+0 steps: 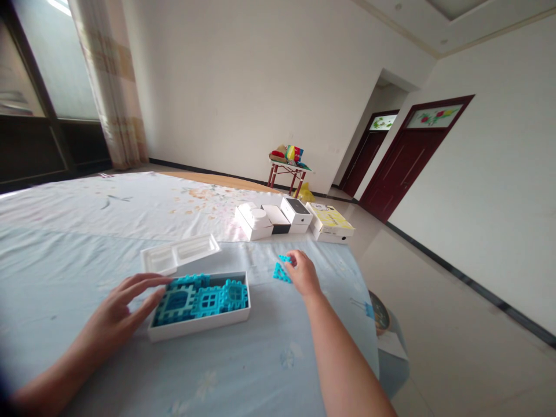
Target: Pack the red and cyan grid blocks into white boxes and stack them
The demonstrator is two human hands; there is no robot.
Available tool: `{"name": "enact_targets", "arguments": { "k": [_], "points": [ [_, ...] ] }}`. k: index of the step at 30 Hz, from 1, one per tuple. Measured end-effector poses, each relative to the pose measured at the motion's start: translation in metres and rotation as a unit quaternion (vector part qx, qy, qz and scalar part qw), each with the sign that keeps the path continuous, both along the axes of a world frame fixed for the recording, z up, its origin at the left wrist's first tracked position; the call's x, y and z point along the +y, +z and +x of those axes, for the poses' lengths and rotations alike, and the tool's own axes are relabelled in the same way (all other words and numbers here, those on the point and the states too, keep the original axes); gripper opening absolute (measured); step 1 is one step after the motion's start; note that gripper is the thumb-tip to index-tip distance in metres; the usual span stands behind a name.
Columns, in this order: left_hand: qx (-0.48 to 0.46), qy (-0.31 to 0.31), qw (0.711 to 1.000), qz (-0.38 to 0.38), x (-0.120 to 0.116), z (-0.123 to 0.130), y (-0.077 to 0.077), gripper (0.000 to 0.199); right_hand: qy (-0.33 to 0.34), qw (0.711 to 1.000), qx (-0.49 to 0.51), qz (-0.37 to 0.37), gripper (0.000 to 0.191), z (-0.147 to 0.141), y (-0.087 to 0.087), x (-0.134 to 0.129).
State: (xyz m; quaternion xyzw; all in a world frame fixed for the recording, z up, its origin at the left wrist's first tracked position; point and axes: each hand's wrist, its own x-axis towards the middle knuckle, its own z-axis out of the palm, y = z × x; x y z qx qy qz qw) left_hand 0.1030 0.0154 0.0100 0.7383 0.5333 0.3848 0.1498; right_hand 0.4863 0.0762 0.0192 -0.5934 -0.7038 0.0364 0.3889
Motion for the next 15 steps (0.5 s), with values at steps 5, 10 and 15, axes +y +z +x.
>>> {"name": "enact_targets", "arguments": {
  "k": [5,10,15],
  "points": [
    [0.001,0.000,1.000,0.003,-0.0003,-0.0001,0.0006,0.033,0.077,0.991,-0.093,-0.059,0.013,-0.0026,-0.0021,-0.0027],
    [0.003,0.003,1.000,0.006,-0.0007,0.0007,0.0021,0.034,0.113,0.984,-0.093,-0.099,0.025,-0.0047,-0.0030,-0.0034],
    [0.006,0.002,1.000,0.006,-0.0010,0.0001,0.0014,0.034,0.090,0.987,-0.107,-0.084,0.030,-0.0018,-0.0072,0.0004]
  ]
}}
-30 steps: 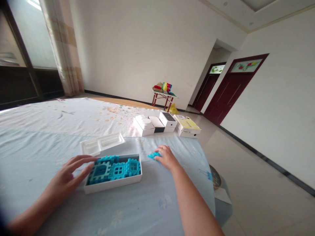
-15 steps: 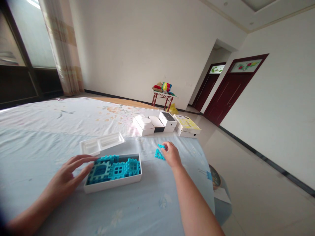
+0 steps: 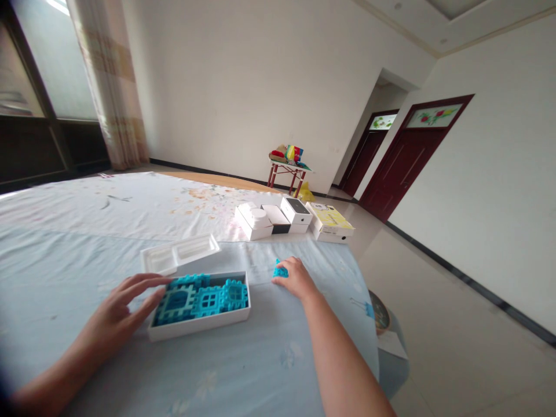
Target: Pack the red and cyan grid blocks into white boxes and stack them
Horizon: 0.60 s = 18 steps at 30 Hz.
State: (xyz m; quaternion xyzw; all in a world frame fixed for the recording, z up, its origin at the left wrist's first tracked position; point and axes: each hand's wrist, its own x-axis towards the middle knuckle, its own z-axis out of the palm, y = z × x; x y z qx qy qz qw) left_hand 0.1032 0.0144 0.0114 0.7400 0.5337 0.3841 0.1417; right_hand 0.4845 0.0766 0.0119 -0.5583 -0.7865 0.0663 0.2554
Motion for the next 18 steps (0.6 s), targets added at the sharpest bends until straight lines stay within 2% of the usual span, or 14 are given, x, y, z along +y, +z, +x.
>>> {"name": "enact_targets", "arguments": {
  "k": [6,12,18],
  "points": [
    [0.010,0.003,1.000,0.014,-0.0004,0.0007,0.0012,0.035,-0.010,1.000,0.025,0.012,0.026,0.0000,-0.0048,0.0007],
    [0.013,0.005,1.000,0.028,-0.0009,0.0014,0.0021,0.036,-0.087,0.995,-0.005,0.044,0.029,0.0020,-0.0035,0.0017],
    [0.012,0.008,1.000,0.028,-0.0024,0.0030,0.0039,0.035,-0.105,0.994,-0.020,0.037,0.029,0.0050,-0.0065,0.0041]
  ]
}}
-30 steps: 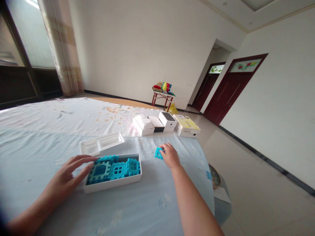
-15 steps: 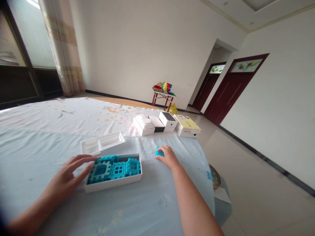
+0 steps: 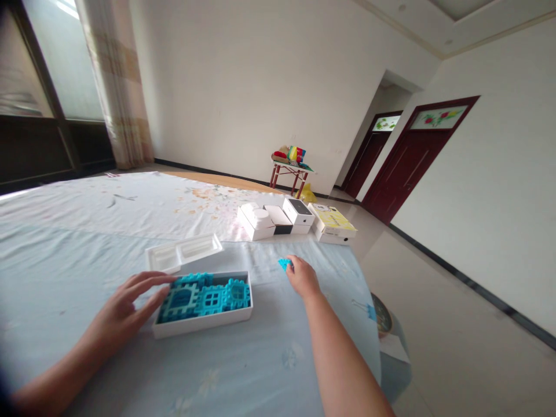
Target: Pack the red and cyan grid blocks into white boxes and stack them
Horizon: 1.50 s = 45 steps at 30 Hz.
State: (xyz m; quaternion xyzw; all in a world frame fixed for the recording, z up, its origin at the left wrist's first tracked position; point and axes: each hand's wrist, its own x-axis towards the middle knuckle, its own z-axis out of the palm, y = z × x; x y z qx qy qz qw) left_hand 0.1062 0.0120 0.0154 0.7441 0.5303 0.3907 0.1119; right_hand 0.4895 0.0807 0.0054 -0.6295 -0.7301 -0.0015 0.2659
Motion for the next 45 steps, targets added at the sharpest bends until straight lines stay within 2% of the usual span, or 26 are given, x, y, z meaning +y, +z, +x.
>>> {"name": "enact_targets", "arguments": {
  "k": [3,6,8,10,13,16,22,29,35,39,45],
  "points": [
    [0.001,0.007,1.000,-0.004,-0.001,0.001,0.001,0.035,0.006,0.999,0.032,0.008,0.028,-0.005,0.009,-0.004],
    [-0.002,0.005,1.000,-0.011,-0.001,0.002,0.002,0.035,0.035,0.994,0.095,0.045,0.033,-0.022,0.034,-0.015],
    [-0.004,0.000,1.000,-0.011,-0.001,0.002,0.003,0.034,0.090,0.987,0.119,0.061,0.036,-0.041,0.056,-0.024],
    [-0.007,-0.001,1.000,-0.011,-0.001,0.002,0.003,0.034,0.158,0.980,0.112,0.050,0.031,-0.061,0.074,-0.033],
    [-0.011,0.000,1.000,-0.012,-0.001,0.002,0.003,0.034,0.248,0.967,0.058,0.027,0.024,-0.088,0.088,-0.040],
    [-0.009,-0.001,1.000,-0.012,-0.002,0.002,0.003,0.033,0.286,0.958,0.020,0.002,0.023,-0.103,0.089,-0.038],
    [-0.007,0.005,1.000,-0.006,-0.002,0.003,0.004,0.032,0.308,0.949,-0.011,-0.066,0.025,-0.110,0.084,-0.029],
    [-0.008,0.005,1.000,-0.017,-0.003,0.003,0.006,0.033,0.340,0.933,0.011,-0.116,0.028,-0.121,0.082,-0.024],
    [-0.004,0.005,1.000,-0.003,-0.002,0.002,0.004,0.034,0.319,0.944,0.056,-0.067,0.027,-0.108,0.085,-0.028],
    [-0.004,0.002,1.000,-0.004,-0.002,0.002,0.004,0.033,0.308,0.946,0.052,-0.083,0.019,-0.099,0.089,-0.041],
    [-0.003,-0.005,1.000,-0.009,-0.002,0.001,0.003,0.032,0.295,0.951,-0.020,-0.095,0.045,-0.102,0.087,-0.063]
  ]
}}
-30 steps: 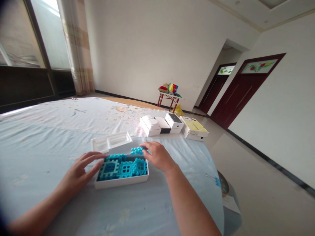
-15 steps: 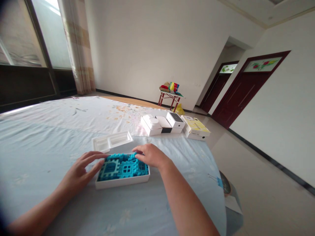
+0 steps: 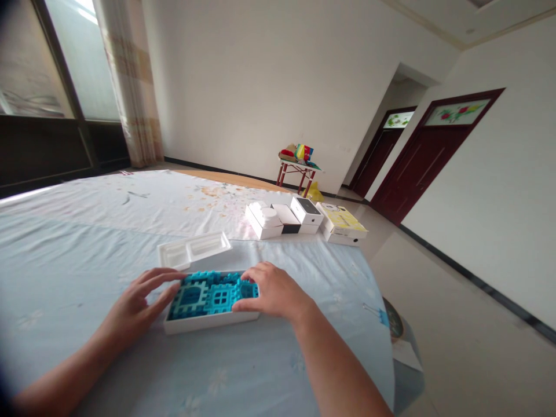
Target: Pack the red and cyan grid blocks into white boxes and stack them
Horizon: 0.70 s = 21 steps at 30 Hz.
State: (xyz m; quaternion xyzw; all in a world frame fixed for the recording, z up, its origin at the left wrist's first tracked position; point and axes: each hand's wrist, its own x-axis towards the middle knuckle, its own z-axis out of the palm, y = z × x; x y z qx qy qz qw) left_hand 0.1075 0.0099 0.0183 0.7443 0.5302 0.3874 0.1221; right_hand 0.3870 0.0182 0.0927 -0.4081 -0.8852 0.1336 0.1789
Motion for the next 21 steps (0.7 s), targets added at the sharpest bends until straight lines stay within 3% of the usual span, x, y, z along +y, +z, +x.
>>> {"name": "enact_targets", "arguments": {
  "k": [6,14,17,21],
  "points": [
    [0.001,-0.002,1.000,-0.004,0.000,-0.001,-0.001,0.033,-0.003,1.000,-0.019,-0.007,0.032,-0.004,-0.007,0.000],
    [-0.002,0.001,1.000,-0.004,0.001,0.000,-0.002,0.033,-0.044,0.998,0.001,-0.038,0.024,0.000,0.006,-0.006],
    [-0.003,0.001,1.000,-0.003,0.001,0.001,-0.001,0.033,-0.066,0.998,-0.006,-0.008,0.024,0.000,0.008,-0.006],
    [-0.001,0.003,1.000,-0.001,0.001,0.001,-0.001,0.033,-0.126,0.988,-0.020,0.086,0.024,0.003,0.010,-0.002]
  ]
}}
